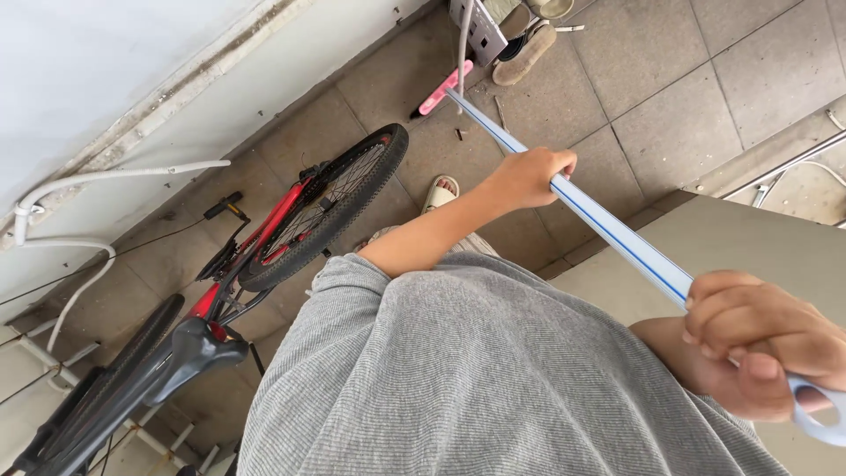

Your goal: Sweeping the floor of a balcony and tidying an umbrella.

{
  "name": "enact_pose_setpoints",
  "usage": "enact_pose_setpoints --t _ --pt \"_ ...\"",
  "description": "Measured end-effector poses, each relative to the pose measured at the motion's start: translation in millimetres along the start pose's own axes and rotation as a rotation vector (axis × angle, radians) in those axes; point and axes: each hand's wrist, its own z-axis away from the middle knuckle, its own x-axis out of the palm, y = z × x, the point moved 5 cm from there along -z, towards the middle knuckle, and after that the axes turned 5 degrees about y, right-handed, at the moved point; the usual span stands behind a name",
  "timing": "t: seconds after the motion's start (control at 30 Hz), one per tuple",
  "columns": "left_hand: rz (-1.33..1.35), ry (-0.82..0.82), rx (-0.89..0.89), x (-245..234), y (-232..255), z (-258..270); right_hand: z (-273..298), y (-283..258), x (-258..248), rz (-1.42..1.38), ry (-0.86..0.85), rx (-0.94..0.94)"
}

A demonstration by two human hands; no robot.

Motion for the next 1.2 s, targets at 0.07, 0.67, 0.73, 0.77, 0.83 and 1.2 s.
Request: enact_pose_setpoints --t 0.07,0.67,0.73,0.77,0.83,1.2 --pt "0.002 0.071 -0.013 -18.8 -11.2 11.4 3.7 19.0 11.6 -0.033 0.050 -0.064" --pt "0.260 0.240 0.145 40.9 23.8 25.5 120.2 25.5 -128.7 0.027 -0.125 0.069" --pt "0.272 0.289 0.200 31.4 40.1 44.9 146.8 19.5 -153.6 0.060 -0.131 0.015" --pt "0.256 0.319 0.236 26.0 47.1 55.9 153.9 12.4 -147.1 0.023 -0.224 -0.026" --pt "0.237 0.355 0.276 21.8 52.7 76.2 164.8 -0.4 -137.7 -0.016 -0.322 -0.073" --pt "-0.030 0.727 0.435 12.6 11.3 161.4 160.2 -95.3 40.3 -0.218 -0.867 -0.452"
